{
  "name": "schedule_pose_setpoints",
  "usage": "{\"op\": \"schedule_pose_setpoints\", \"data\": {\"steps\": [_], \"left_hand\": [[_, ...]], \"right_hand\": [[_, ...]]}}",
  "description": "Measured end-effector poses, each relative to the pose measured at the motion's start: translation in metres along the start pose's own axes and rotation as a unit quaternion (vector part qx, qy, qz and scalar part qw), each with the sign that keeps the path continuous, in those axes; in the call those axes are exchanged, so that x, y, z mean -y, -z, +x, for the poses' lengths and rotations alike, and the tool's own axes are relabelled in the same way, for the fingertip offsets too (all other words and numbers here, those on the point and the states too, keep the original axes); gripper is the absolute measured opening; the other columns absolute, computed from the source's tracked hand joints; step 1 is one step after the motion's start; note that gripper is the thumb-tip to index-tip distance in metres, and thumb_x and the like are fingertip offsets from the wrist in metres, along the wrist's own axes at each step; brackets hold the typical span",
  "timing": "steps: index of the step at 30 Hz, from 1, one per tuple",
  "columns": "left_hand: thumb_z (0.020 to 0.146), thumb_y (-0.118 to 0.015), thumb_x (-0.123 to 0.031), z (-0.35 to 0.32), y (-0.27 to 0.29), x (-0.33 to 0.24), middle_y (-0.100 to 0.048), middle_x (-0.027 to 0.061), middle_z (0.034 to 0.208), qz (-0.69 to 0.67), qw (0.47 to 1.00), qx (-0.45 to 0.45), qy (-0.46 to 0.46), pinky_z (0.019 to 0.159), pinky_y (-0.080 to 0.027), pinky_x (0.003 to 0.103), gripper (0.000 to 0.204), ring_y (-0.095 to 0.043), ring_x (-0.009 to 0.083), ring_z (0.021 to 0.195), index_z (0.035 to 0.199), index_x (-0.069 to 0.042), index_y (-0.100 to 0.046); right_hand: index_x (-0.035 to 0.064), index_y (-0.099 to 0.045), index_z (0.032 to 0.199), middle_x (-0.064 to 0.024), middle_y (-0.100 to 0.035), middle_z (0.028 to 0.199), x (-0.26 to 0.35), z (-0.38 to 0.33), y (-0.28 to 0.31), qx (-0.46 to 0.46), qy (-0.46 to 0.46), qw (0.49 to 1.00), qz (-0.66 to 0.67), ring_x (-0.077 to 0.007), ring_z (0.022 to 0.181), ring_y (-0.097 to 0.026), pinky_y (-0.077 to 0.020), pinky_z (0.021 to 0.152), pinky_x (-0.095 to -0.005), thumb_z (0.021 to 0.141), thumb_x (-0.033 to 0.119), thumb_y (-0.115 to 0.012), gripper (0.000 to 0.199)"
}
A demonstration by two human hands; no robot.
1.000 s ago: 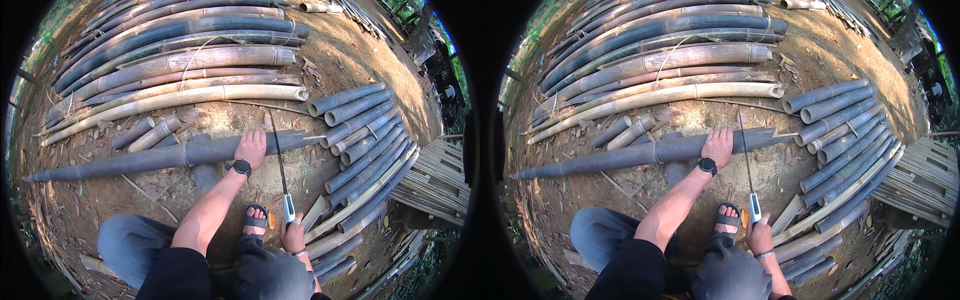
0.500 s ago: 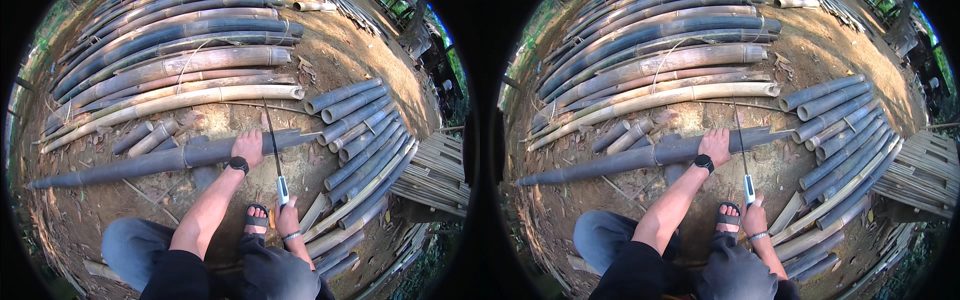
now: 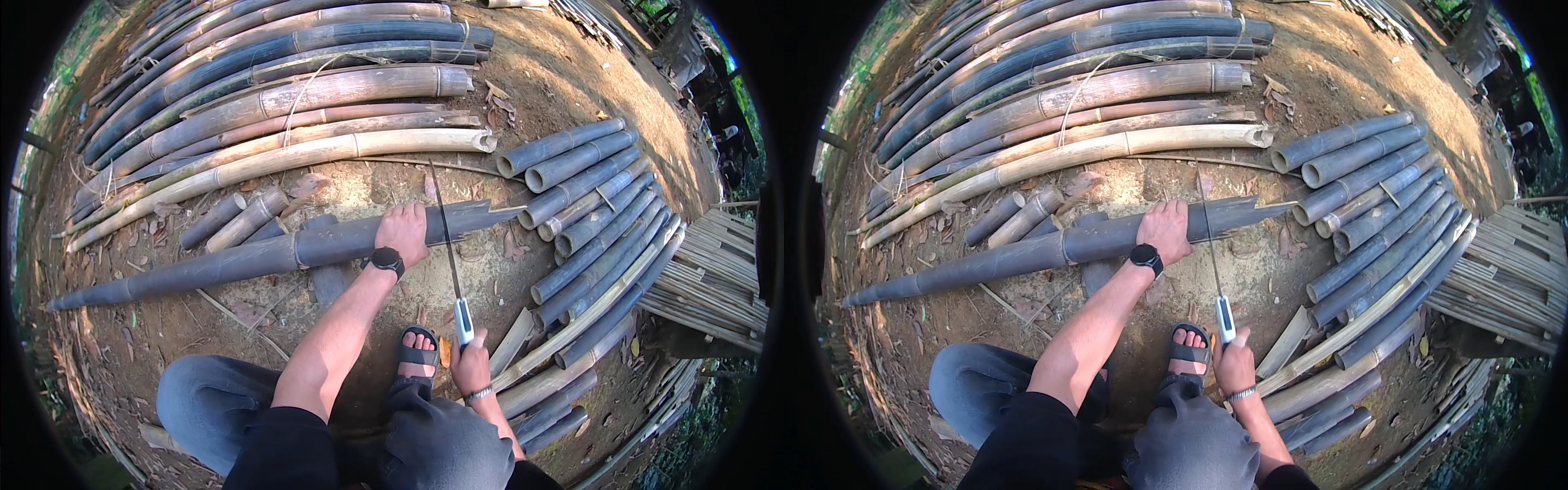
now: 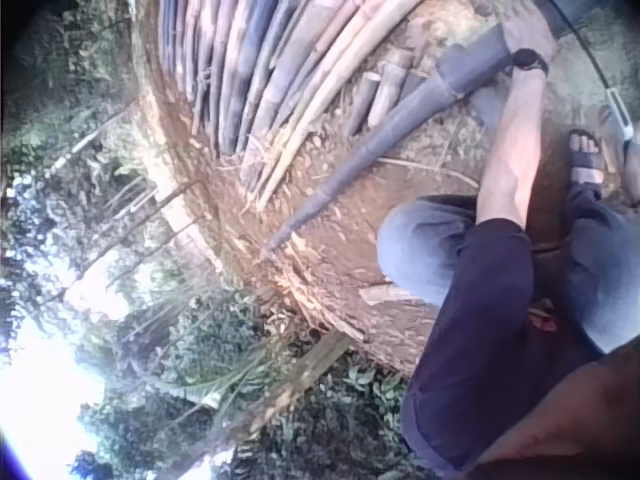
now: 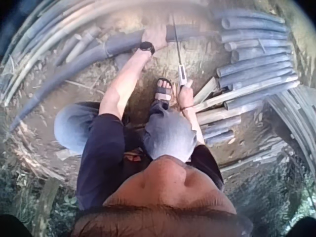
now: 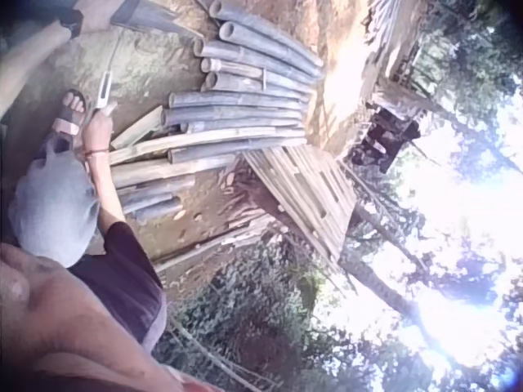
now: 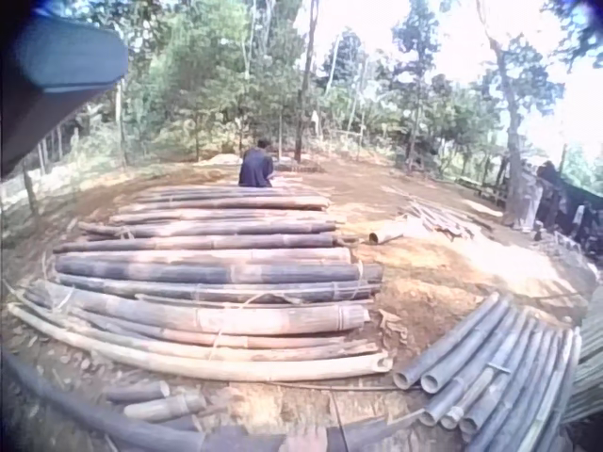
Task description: The person saws through a bamboo stalk held across their lap, eventually cutting off a small segment.
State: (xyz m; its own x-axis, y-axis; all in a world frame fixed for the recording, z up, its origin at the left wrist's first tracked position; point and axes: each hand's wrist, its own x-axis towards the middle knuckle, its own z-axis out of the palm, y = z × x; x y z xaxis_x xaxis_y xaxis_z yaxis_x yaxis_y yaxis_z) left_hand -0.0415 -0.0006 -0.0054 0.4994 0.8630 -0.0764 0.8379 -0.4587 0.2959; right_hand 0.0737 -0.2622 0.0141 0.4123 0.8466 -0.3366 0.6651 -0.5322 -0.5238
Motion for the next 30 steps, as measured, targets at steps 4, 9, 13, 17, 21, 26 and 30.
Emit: {"op": "schedule_pose_setpoints", "data": {"steps": [4, 9, 13, 17, 21, 26, 30], "left_hand": [[0.061, -0.090, -0.036, 0.004, 0.003, 0.004, -0.067, 0.0165, 0.107, -0.019, 1.000, 0.019, -0.003, 0.093, -0.052, 0.039, 0.064, -0.065, 0.0302, 0.105, 0.106, -0.001, -0.059], [0.061, -0.089, -0.035, 0.010, 0.004, 0.003, -0.068, 0.0171, 0.108, -0.022, 0.999, 0.042, 0.015, 0.091, -0.055, 0.040, 0.064, -0.067, 0.0318, 0.103, 0.106, 0.000, -0.060], [0.061, -0.088, -0.033, 0.015, 0.008, 0.009, -0.068, 0.0178, 0.108, -0.039, 0.997, 0.059, 0.011, 0.091, -0.055, 0.040, 0.063, -0.067, 0.0323, 0.103, 0.106, 0.001, -0.060], [0.061, -0.088, -0.034, 0.013, 0.013, 0.002, -0.068, 0.0184, 0.109, -0.038, 0.997, 0.071, 0.017, 0.091, -0.055, 0.040, 0.064, -0.067, 0.0330, 0.103, 0.107, 0.001, -0.061], [0.061, -0.088, -0.035, 0.010, 0.011, 0.006, -0.069, 0.0197, 0.108, -0.049, 0.996, 0.069, 0.006, 0.091, -0.055, 0.041, 0.066, -0.068, 0.0338, 0.101, 0.108, 0.002, -0.061], [0.060, -0.088, -0.037, 0.016, 0.019, 0.003, -0.069, 0.0206, 0.104, -0.056, 0.995, 0.083, 0.008, 0.089, -0.056, 0.042, 0.066, -0.068, 0.0344, 0.099, 0.107, 0.003, -0.062], [0.060, -0.088, -0.038, 0.007, 0.015, 0.010, -0.070, 0.0207, 0.104, -0.052, 0.995, 0.079, 0.010, 0.090, -0.056, 0.042, 0.068, -0.069, 0.0347, 0.099, 0.108, 0.003, -0.062]], "right_hand": [[-0.0057, -0.037, 0.113, -0.0356, -0.061, 0.070, 0.026, 0.043, -0.011, -0.039, 0.027, 0.999, 0.012, -0.0541, 0.069, -0.062, -0.0492, 0.057, -0.0605, 0.097, 0.023, -0.060, 0.040], [-0.0044, -0.037, 0.112, -0.0345, -0.061, 0.067, -0.001, -0.014, -0.004, -0.023, 0.028, 0.999, -0.003, -0.0523, 0.065, -0.063, -0.0483, 0.054, -0.0599, 0.097, 0.026, -0.059, 0.040], [-0.0054, -0.036, 0.114, -0.0343, -0.061, 0.068, 0.010, 0.041, -0.012, -0.038, 0.040, 0.998, -0.009, -0.0532, 0.065, -0.062, -0.0485, 0.055, -0.0601, 0.096, 0.027, -0.061, 0.045], [-0.0061, -0.034, 0.115, -0.0353, -0.061, 0.069, -0.005, -0.019, -0.008, -0.042, 0.041, 0.998, 0.024, -0.0548, 0.069, -0.062, -0.0485, 0.057, -0.0608, 0.096, 0.026, -0.062, 0.047], [-0.0047, -0.035, 0.114, -0.0345, -0.062, 0.069, 0.019, 0.046, -0.014, -0.035, 0.038, 0.998, 0.026, -0.0547, 0.068, -0.062, -0.0475, 0.057, -0.0613, 0.095, 0.024, -0.062, 0.044], [-0.0051, -0.034, 0.114, -0.0347, -0.061, 0.067, -0.021, -0.010, -0.012, -0.040, 0.035, 0.999, 0.004, -0.0545, 0.065, -0.061, -0.0474, 0.056, -0.0619, 0.095, 0.024, -0.062, 0.045], [-0.0053, -0.035, 0.113, -0.0340, -0.061, 0.067, 0.009, 0.029, -0.018, -0.034, 0.038, 0.999, 0.006, -0.0533, 0.064, -0.061, -0.0473, 0.054, -0.0613, 0.096, 0.023, -0.061, 0.042]]}}
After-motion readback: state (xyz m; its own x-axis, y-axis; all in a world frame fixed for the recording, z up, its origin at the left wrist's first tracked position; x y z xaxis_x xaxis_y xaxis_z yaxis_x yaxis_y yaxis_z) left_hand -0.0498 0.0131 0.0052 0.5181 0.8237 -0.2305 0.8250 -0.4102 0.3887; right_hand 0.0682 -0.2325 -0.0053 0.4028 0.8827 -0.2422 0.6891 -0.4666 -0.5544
